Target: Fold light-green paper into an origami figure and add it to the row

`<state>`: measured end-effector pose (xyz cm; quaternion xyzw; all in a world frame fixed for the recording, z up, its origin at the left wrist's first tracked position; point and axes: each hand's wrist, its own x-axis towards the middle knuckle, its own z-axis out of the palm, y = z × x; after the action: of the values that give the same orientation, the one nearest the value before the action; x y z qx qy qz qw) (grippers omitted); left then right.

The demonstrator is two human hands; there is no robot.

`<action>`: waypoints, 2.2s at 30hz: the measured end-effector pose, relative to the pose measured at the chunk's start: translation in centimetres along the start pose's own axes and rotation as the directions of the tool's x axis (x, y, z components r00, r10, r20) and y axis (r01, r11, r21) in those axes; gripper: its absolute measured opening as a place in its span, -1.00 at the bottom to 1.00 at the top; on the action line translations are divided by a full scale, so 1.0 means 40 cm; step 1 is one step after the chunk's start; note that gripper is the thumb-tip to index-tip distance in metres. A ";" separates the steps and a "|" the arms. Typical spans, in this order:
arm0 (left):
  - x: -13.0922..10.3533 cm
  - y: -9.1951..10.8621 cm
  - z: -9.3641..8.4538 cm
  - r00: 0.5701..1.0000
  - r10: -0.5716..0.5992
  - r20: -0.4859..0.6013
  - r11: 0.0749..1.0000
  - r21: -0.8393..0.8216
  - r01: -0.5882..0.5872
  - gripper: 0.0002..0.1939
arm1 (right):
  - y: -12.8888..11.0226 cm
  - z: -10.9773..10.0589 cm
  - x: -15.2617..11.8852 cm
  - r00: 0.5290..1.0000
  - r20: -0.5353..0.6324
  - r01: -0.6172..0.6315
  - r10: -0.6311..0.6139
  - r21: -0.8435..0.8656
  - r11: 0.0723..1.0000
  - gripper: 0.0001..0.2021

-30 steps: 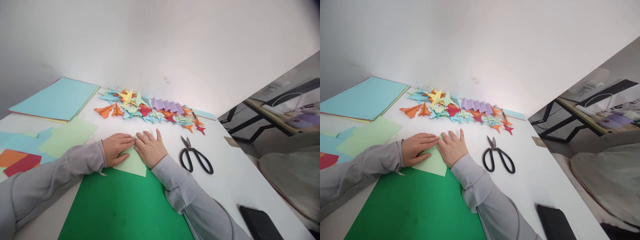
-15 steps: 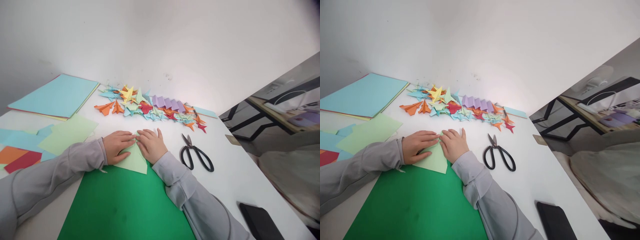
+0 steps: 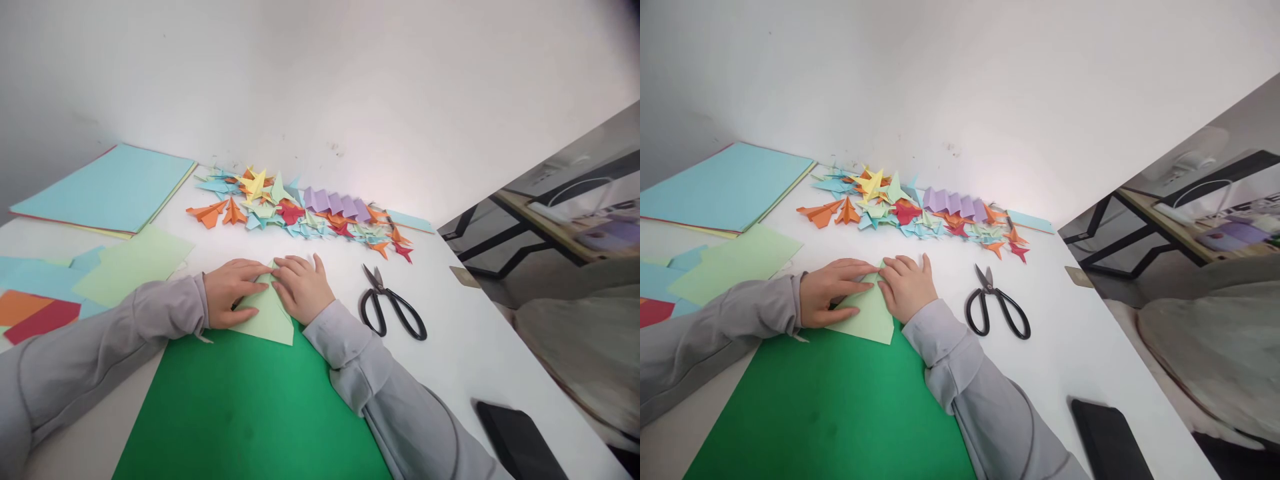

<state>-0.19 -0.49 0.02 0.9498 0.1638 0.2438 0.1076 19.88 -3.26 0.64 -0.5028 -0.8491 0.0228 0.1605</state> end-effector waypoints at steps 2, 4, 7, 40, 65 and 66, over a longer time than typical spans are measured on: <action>0.001 0.003 0.000 1.000 -0.026 -0.002 1.000 -0.009 0.026 -0.65 | 0.000 0.001 0.000 1.000 -0.002 0.002 -0.002 -0.001 1.000 -0.77; 0.001 0.004 0.002 0.998 -0.061 -0.002 0.998 -0.021 0.061 -0.64 | 0.000 0.001 0.000 1.000 0.001 0.004 -0.004 -0.003 1.000 -0.76; -0.001 0.004 0.005 0.998 -0.047 -0.041 0.998 -0.035 0.045 -0.60 | 0.000 0.002 0.000 1.000 0.003 0.004 -0.004 -0.005 1.000 -0.75; 0.003 0.002 0.004 0.999 0.005 -0.032 0.999 0.035 -0.004 -0.69 | 0.002 0.003 -0.003 1.000 -0.012 0.010 -0.010 -0.011 1.000 -0.76; 0.003 0.003 0.004 1.000 -0.007 -0.016 0.998 0.058 0.007 -0.66 | -0.001 -0.001 -0.002 0.997 0.072 0.004 0.005 -0.121 0.993 -0.61; 0.004 0.004 0.003 1.000 -0.008 -0.011 0.998 0.061 0.009 -0.66 | -0.002 -0.001 -0.001 0.997 0.075 0.003 0.006 -0.125 0.992 -0.61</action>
<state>0.04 -0.60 0.03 0.9507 0.1756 0.2434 0.0786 19.85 -3.35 0.68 -0.5113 -0.8539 -0.0111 0.0965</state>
